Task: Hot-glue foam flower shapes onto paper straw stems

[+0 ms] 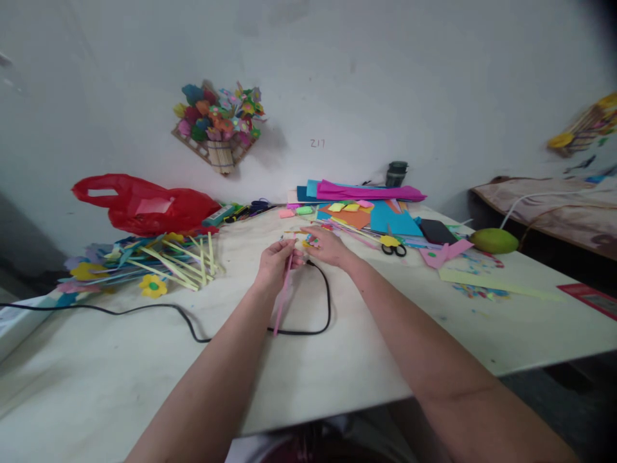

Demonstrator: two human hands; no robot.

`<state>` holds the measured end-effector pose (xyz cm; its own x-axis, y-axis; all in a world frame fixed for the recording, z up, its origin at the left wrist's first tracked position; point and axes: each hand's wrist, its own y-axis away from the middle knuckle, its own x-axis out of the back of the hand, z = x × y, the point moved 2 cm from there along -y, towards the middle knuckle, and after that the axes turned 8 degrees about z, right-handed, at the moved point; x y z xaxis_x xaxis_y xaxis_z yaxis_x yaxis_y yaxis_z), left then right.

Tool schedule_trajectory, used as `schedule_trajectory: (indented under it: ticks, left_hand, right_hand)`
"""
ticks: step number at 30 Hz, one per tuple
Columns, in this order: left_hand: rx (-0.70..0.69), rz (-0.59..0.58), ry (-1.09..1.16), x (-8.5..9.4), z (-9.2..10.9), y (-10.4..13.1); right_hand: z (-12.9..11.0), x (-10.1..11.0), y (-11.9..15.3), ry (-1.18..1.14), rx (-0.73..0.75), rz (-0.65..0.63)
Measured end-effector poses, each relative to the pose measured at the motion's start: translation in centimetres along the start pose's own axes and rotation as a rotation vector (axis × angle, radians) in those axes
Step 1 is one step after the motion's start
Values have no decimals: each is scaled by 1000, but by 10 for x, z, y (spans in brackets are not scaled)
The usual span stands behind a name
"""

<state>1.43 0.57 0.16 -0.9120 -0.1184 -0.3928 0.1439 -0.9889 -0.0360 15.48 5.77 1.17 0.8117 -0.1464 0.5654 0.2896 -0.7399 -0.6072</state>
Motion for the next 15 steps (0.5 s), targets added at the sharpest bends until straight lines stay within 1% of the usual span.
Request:
schedule_trajectory:
  ticks: [2, 5, 8, 11, 15]
  left_hand:
    - [-29, 2, -6, 0, 0, 0]
    - [-74, 24, -22, 1, 1, -1]
    - [-103, 24, -43, 2, 2, -1]
    - [-107, 15, -51, 1, 3, -1]
    - [-98, 14, -38, 0, 5, 0]
  right_hand:
    - [4, 1, -1, -136, -71, 28]
    - [10, 3, -3, -316, -244, 135]
    - [12, 2, -4, -453, -373, 196]
    - [10, 0, -4, -515, -408, 210]
    - [6, -3, -3, -499, -416, 177]
